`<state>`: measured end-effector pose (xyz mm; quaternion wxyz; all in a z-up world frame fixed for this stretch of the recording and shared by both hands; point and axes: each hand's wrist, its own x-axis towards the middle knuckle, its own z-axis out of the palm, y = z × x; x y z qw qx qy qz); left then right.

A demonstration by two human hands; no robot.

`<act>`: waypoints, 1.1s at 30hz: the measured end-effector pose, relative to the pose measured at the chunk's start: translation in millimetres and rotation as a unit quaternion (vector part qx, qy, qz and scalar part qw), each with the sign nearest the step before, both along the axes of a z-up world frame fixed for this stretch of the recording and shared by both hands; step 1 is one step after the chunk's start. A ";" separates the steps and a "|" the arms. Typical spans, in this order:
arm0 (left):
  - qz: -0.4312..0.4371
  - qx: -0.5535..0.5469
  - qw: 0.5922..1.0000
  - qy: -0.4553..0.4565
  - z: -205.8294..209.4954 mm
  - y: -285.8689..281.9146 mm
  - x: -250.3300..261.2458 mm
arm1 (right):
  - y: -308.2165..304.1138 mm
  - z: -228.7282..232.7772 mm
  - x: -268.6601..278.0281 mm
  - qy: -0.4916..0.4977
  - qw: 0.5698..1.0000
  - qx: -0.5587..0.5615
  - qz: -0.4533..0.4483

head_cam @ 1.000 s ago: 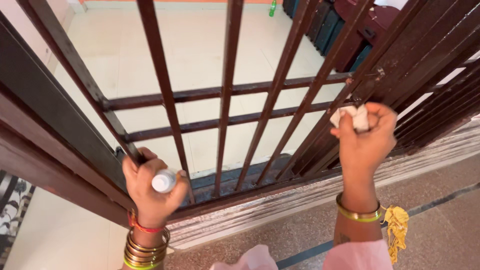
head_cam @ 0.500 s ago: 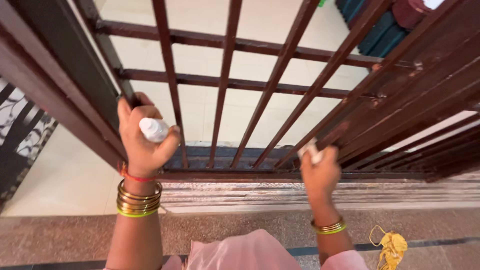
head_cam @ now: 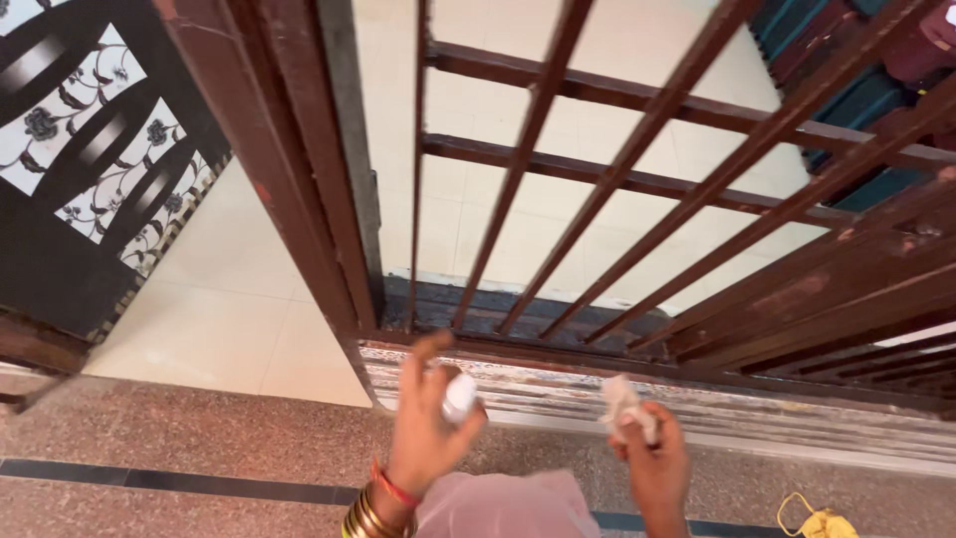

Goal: The person cleans a brown metal security gate using a white spray bottle and a white cloth. They repeatedly spray the liquid onto the metal bars and wipe the surface with the cloth, focusing on the lower horizontal sections and vertical bars of the gate.

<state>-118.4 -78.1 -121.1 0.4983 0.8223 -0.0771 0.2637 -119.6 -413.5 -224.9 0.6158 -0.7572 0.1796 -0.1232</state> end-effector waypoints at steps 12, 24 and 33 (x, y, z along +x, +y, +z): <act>-0.247 -0.007 0.959 0.137 -27.9 55.7 -18.4 | 53.4 45.4 51.0 -0.225 0.822 -0.520 -0.059; -0.211 0.035 0.951 0.225 -24.9 69.1 -19.5 | 16.4 86.9 56.3 -0.224 0.900 -0.369 -0.065; -0.280 0.015 0.947 0.158 -19.5 46.1 -16.1 | 43.3 73.1 55.1 -0.128 0.908 -0.398 0.028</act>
